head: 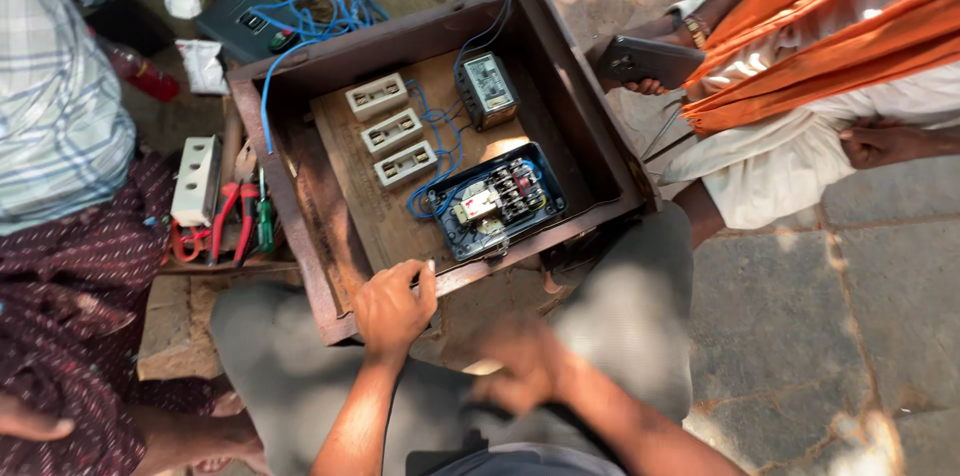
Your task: The person uses a screwdriver to connect blue wires to terminals on a circuit board and three white electrical switches inside a wooden box. The person repeatedly tightens screws and adjusts wire placement while working on the assembly.
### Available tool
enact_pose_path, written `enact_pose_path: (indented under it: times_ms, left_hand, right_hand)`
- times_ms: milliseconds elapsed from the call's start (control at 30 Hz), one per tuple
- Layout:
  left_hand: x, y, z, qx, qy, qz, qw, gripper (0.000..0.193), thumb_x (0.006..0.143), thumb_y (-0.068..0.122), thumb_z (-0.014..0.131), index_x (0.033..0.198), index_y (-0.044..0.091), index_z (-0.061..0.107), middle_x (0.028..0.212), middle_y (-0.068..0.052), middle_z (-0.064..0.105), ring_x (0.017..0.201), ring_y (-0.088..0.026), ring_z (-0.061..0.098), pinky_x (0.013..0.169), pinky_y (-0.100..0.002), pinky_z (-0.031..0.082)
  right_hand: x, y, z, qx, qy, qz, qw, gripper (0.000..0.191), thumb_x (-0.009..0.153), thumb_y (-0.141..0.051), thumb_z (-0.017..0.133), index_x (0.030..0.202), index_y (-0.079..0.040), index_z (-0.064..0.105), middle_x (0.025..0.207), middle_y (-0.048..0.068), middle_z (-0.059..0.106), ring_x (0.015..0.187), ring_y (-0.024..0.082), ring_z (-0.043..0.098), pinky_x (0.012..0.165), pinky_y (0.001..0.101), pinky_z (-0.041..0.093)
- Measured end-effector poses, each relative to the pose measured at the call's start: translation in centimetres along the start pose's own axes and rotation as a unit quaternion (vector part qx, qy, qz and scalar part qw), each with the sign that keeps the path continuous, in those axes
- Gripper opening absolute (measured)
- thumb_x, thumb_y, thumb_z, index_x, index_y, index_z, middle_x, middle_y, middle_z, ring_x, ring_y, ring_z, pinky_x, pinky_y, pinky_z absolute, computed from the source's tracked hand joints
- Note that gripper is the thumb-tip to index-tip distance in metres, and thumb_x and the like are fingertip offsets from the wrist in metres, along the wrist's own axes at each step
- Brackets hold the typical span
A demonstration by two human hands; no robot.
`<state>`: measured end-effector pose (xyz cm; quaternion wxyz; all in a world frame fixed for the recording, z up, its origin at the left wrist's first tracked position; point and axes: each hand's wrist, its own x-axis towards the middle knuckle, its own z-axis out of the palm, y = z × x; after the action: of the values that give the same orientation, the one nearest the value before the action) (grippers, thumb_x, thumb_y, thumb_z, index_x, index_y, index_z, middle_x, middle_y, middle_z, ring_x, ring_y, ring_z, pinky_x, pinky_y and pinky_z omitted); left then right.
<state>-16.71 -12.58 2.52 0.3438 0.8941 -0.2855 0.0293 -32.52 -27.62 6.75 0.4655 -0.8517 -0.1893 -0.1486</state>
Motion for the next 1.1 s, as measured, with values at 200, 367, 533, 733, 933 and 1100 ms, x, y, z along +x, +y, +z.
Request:
enact_pose_path:
  times_ms: [200,367,533,733,933,1100]
  left_hand:
    - [0.0,0.0,0.1,0.010,-0.007,-0.003,1.000,0.022,0.089,0.027,0.070,0.076,0.010,0.075,0.075,-0.013,0.073,0.071,-0.033,0.070,0.066,-0.045,0.054]
    - [0.0,0.1,0.0,0.001,-0.027,-0.027,0.999,0.022,0.089,0.026,0.069,0.075,0.010,0.075,0.075,-0.011,0.074,0.071,-0.031,0.071,0.066,-0.044,0.055]
    - [0.0,0.2,-0.2,-0.033,-0.019,-0.034,0.999,0.019,0.087,0.025,0.069,0.077,0.010,0.076,0.075,-0.011,0.074,0.072,-0.032,0.071,0.065,-0.044,0.054]
    - [0.1,0.3,-0.2,-0.024,-0.028,-0.044,0.998,0.019,0.088,0.025,0.071,0.078,0.010,0.075,0.075,-0.012,0.073,0.071,-0.032,0.071,0.064,-0.043,0.055]
    - [0.1,0.4,0.0,-0.010,-0.017,-0.042,0.999,0.017,0.086,0.024,0.072,0.075,0.011,0.074,0.073,-0.012,0.073,0.070,-0.033,0.071,0.063,-0.044,0.054]
    - [0.1,0.5,0.1,-0.004,-0.010,-0.038,0.999,0.015,0.084,0.023,0.073,0.073,0.012,0.074,0.072,-0.009,0.073,0.068,-0.031,0.071,0.062,-0.043,0.054]
  right_hand:
    - [-2.7,5.7,0.2,0.220,0.152,0.282,0.921,0.041,0.099,-0.031,0.051,0.110,-0.002,0.078,0.077,0.007,0.074,0.068,0.010,0.067,0.061,0.0252,0.051]
    - [-3.6,6.3,2.1,0.221,0.133,0.278,0.925,0.049,0.107,-0.037,0.047,0.096,0.000,0.078,0.078,0.006,0.076,0.064,0.010,0.065,0.056,0.0264,0.051]
    - [-2.5,5.5,3.0,0.150,0.049,0.281,0.947,0.046,0.107,-0.035,0.049,0.094,-0.002,0.077,0.076,0.006,0.073,0.061,0.012,0.064,0.057,0.0273,0.052]
    - [-1.3,5.6,2.9,0.152,0.030,0.302,0.941,0.048,0.106,-0.039,0.046,0.093,-0.004,0.076,0.074,0.004,0.072,0.057,0.013,0.063,0.055,0.0280,0.051]
    - [-1.2,6.3,3.1,0.167,0.025,0.319,0.933,0.054,0.105,-0.046,0.045,0.092,-0.004,0.077,0.073,0.005,0.071,0.058,0.013,0.062,0.055,0.0287,0.050]
    - [-1.2,7.0,3.3,0.172,0.021,0.313,0.934,0.059,0.106,-0.049,0.042,0.088,-0.003,0.076,0.073,0.004,0.070,0.060,0.013,0.063,0.057,0.0280,0.051]
